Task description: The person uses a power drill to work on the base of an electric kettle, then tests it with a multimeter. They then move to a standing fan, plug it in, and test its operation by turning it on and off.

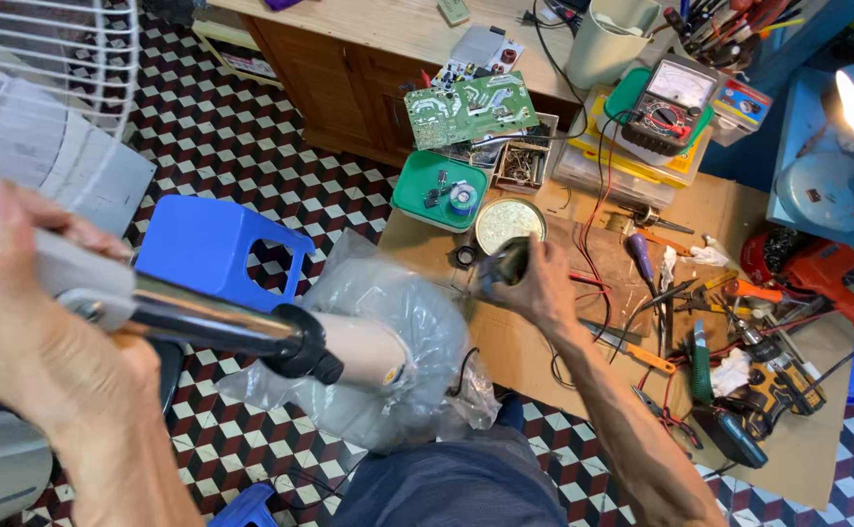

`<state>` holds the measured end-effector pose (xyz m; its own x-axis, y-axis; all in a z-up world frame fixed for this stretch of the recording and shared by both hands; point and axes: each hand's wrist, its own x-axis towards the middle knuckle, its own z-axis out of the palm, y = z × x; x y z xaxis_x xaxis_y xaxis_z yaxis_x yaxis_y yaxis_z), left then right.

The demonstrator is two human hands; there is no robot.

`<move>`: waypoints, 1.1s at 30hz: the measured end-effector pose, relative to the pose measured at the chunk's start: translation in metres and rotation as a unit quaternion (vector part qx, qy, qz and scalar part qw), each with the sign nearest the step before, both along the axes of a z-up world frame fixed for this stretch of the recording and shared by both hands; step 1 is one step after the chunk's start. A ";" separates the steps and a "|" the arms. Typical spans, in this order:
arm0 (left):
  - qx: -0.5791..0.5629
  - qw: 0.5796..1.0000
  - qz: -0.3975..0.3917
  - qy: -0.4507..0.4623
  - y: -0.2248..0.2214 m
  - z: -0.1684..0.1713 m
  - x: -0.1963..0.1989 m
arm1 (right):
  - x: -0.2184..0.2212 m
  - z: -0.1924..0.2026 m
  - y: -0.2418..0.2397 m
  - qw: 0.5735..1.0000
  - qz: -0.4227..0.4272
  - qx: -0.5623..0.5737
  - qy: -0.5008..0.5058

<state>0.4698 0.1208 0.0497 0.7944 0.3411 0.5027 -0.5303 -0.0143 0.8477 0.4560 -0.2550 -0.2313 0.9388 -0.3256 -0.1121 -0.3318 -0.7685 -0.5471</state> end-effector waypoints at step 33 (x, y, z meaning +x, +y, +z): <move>-0.028 0.995 -0.085 -0.037 -0.148 -0.050 0.039 | -0.097 -0.004 0.004 0.944 0.057 0.320 0.057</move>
